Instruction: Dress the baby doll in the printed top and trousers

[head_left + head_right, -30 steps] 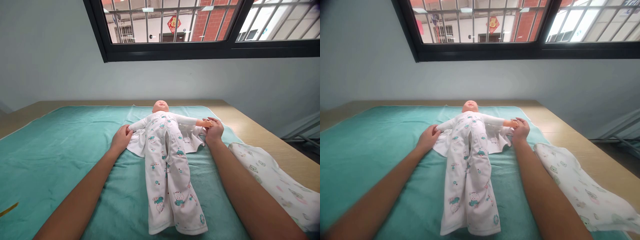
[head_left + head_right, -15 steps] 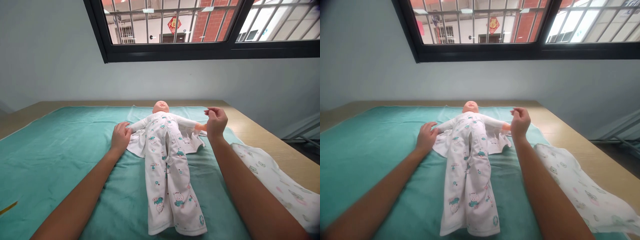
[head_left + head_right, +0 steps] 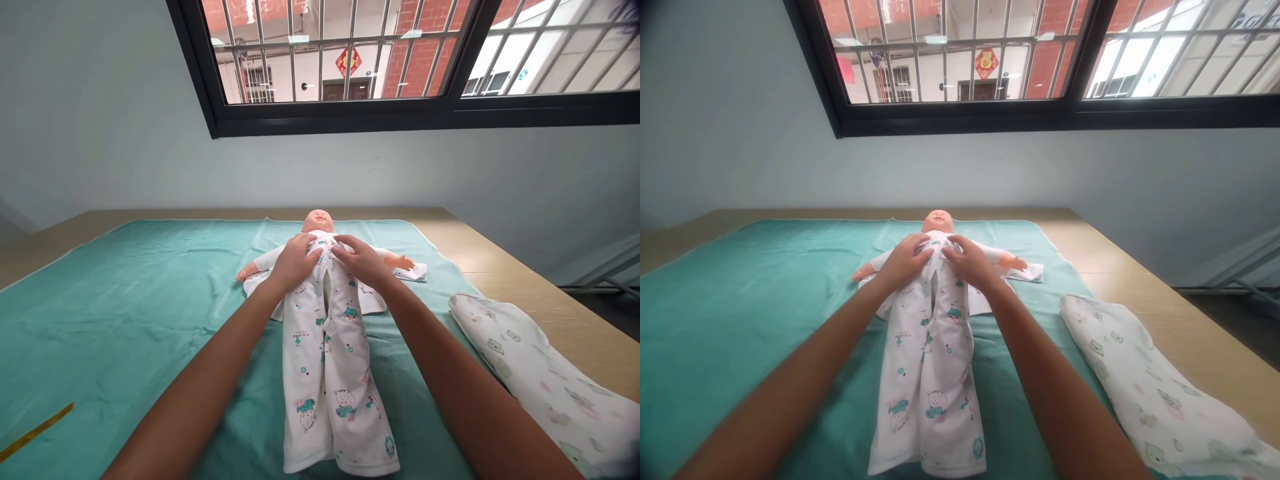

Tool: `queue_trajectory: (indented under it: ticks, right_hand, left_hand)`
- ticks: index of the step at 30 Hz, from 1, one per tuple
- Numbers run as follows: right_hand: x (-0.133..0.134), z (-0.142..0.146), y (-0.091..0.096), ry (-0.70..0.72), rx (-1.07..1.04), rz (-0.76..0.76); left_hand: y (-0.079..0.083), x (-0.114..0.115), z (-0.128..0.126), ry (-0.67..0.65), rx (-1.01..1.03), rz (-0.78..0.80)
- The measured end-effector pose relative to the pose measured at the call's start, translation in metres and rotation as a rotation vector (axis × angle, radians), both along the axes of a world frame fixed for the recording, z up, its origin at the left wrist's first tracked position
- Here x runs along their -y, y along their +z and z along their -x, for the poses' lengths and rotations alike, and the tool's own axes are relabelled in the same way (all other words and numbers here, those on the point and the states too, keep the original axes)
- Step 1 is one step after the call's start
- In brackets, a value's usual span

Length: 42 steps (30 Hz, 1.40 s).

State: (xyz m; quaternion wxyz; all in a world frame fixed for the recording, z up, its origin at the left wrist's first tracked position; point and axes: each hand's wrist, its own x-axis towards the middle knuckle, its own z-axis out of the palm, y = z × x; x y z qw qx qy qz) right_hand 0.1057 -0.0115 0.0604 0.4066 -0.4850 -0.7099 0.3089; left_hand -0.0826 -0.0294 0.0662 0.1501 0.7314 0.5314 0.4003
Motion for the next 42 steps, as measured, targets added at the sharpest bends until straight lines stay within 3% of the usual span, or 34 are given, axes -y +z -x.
queue_trajectory:
  ticks: [4,11,18,24,27,30,35,39,42]
  right_hand:
    - [-0.003,0.0,-0.004,0.017,-0.062,0.024]
    - [-0.012,0.0,-0.021,-0.059,-0.111,0.044]
    - [-0.007,0.004,-0.027,-0.107,0.022,-0.18]
    - [-0.001,0.004,-0.036,-0.086,0.106,-0.308]
    - [0.001,-0.001,-0.038,-0.053,0.144,-0.332]
    - [0.007,-0.018,-0.042,0.017,0.098,-0.221]
    - [0.029,-0.048,-0.055,0.366,-0.009,0.021]
    - [0.036,-0.046,-0.064,0.325,-0.006,0.024]
    - [0.034,-0.042,-0.068,0.275,0.002,0.022]
  left_hand:
    - [-0.005,-0.008,-0.011,0.061,0.058,0.015]
    - [-0.025,-0.005,-0.011,0.195,-0.02,-0.154]
    - [-0.028,0.002,-0.012,0.297,-0.143,-0.25]
    - [-0.031,0.009,-0.016,0.363,-0.223,-0.122]
    - [-0.032,0.011,-0.009,0.297,-0.169,-0.142]
    - [-0.034,0.022,0.012,0.098,-0.085,-0.138]
    - [-0.046,0.052,0.047,-0.226,-0.078,0.038]
    - [-0.054,0.06,0.05,-0.194,0.006,0.15]
    - [-0.057,0.058,0.045,-0.135,0.029,0.102]
